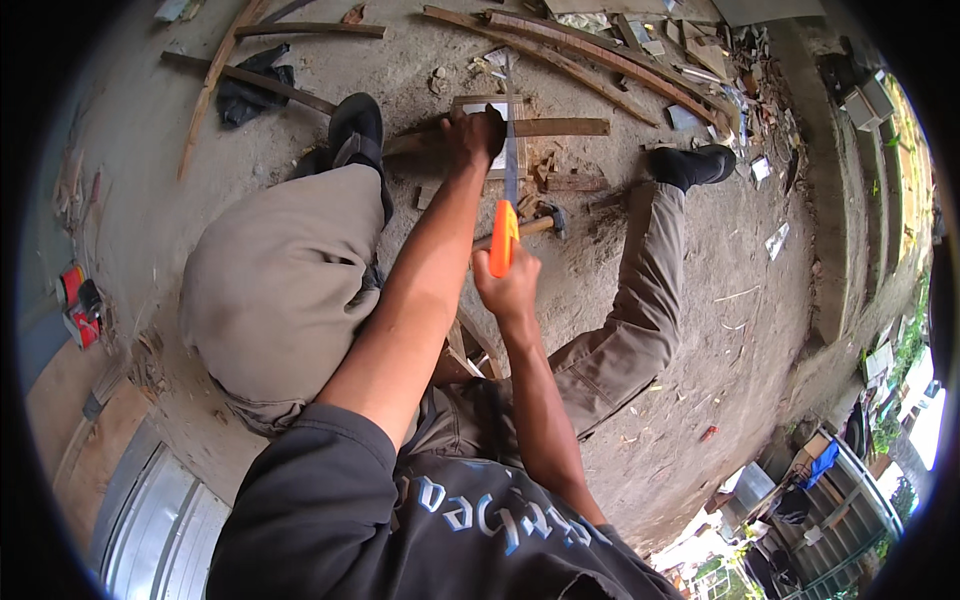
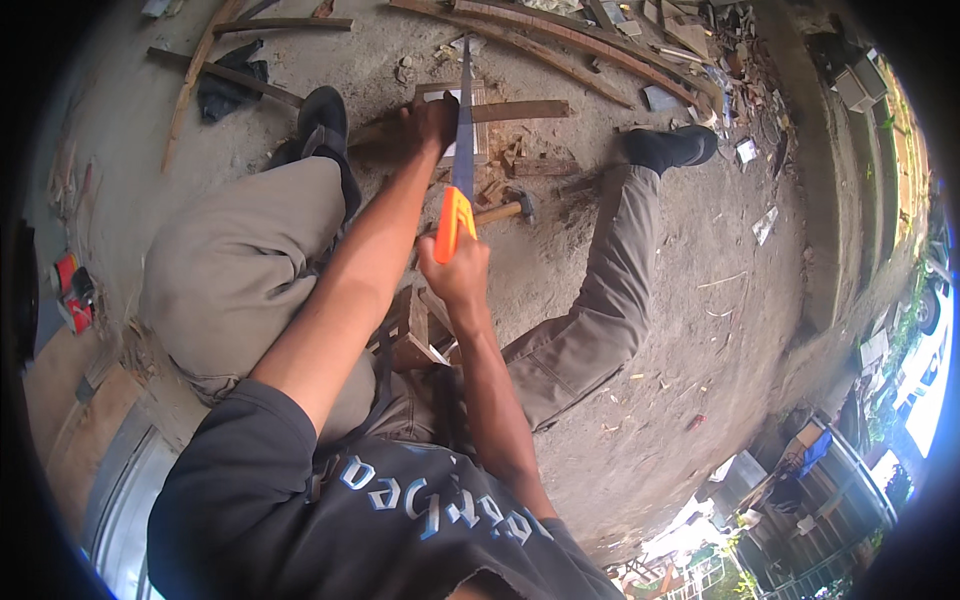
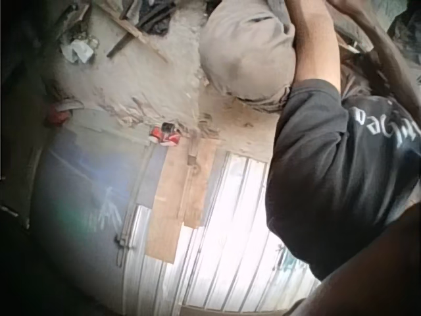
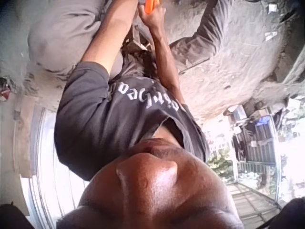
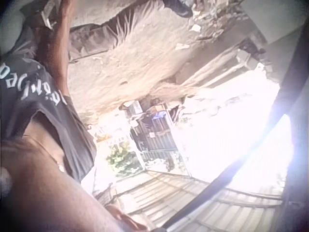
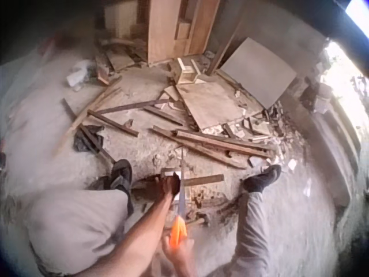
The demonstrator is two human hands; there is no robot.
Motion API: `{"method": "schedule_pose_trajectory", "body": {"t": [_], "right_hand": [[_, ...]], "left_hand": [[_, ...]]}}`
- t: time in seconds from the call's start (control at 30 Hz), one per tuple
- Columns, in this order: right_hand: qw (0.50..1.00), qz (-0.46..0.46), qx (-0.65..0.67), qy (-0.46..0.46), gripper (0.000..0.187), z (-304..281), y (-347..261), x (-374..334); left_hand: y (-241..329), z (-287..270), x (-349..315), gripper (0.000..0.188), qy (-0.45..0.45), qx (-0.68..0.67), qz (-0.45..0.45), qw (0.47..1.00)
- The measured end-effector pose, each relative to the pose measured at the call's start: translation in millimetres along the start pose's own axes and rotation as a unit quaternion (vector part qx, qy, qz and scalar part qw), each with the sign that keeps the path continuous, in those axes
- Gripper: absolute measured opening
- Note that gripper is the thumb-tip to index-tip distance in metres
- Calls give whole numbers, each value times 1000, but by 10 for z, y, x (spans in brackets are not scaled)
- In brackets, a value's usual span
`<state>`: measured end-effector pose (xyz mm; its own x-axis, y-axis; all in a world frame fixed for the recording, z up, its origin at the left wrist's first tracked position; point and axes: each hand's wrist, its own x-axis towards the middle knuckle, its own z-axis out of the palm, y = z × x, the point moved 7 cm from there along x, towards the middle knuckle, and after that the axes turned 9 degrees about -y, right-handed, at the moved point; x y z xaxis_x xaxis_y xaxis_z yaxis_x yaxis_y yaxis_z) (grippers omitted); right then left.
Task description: The person sits on the ground and uses a hand saw to cut a small wooden block, then uses a hammer to split a longer wooden stick. The person handles multiple wood pieces and tools on a cluttered floor.
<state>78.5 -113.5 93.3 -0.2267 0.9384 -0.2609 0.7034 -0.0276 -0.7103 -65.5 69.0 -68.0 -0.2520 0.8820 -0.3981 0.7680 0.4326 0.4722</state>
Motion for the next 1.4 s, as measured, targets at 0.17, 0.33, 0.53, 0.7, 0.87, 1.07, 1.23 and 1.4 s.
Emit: {"method": "schedule_pose_trajectory", "body": {"t": [0.17,0.33,0.53,0.7,0.87,1.07,1.23,1.4], "right_hand": [[992,43,90,-78,22,-85,122,-475],[992,60,84,-78,30,-29,115,-725],[997,18,61,-42,29,220,255,148],[995,6,85,-48,29,241,365,120],[993,-22,109,-35,31,188,399,100],[994,-9,102,-46,36,219,439,96],[990,19,131,-56,40,-45,370,100],[984,4,168,-67,42,-240,358,92]], "left_hand": [[-374,156,45,25,164,41,29,985],[-300,127,-22,28,206,22,76,975],[67,-101,-136,47,109,96,79,986],[-67,-128,-99,44,146,91,62,983],[44,-142,-225,19,139,30,174,974],[-266,-295,-498,16,173,-96,232,952],[-88,-405,-797,30,70,25,323,943],[57,-359,-533,26,-8,51,273,961]]}}
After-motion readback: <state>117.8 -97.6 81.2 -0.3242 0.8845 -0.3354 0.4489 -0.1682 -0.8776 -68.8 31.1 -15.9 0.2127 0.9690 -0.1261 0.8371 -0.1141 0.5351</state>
